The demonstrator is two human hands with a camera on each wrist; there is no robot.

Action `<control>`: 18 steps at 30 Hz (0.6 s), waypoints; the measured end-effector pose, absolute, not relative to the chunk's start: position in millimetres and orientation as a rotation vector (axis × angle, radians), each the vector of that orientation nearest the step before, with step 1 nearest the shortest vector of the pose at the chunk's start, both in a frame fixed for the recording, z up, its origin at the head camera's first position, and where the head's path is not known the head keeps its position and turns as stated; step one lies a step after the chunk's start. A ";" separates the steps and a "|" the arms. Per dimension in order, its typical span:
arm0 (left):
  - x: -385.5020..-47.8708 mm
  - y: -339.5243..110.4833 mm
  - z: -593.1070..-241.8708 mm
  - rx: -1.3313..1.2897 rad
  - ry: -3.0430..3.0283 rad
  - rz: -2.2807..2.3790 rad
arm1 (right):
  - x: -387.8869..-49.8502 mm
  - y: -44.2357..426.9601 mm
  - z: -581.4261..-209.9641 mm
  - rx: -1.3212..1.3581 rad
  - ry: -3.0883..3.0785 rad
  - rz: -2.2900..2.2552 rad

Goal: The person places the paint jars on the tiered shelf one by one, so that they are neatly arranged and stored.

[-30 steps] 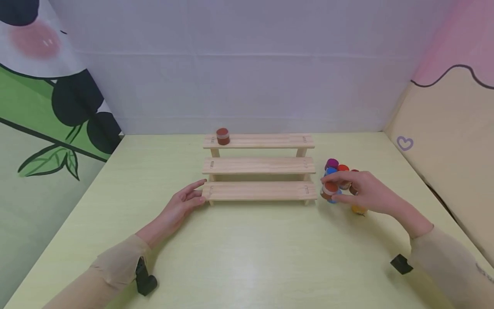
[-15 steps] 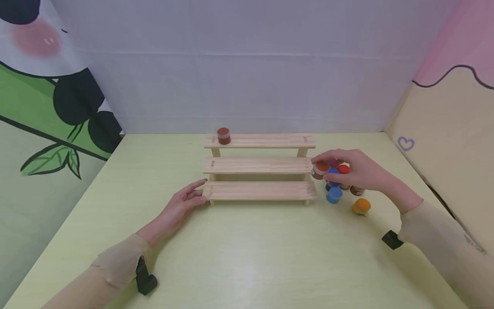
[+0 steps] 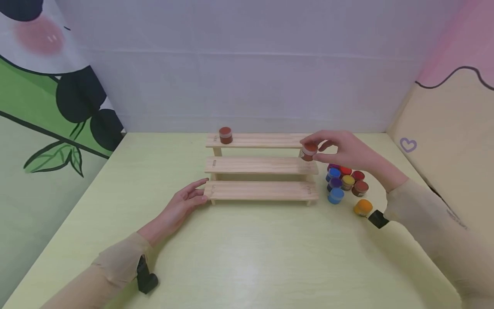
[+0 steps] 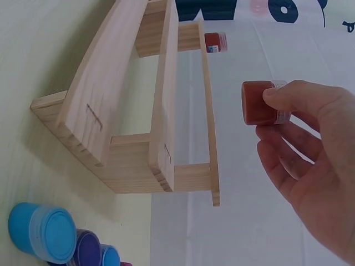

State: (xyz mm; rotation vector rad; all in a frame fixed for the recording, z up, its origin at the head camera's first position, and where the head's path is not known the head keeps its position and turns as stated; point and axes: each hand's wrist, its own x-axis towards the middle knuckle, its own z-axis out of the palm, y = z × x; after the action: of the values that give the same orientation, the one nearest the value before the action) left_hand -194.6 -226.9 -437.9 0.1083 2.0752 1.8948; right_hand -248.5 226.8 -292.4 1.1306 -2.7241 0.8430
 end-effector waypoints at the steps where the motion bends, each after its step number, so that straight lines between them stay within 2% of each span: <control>1: -194.4 -226.9 -437.7 0.108 2.076 1.896 | -250.6 224.0 -291.3 1.129 -2.724 0.848; 18: -193.9 -226.1 -435.2 0.069 2.073 1.883 | -282.9 183.8 -281.6 1.104 -2.732 1.039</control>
State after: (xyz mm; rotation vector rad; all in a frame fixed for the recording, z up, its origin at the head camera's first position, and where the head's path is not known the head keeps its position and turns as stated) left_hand -193.9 -226.1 -435.2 0.0690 2.0727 1.8828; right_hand -282.9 183.8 -281.6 1.1040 -2.7321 1.0389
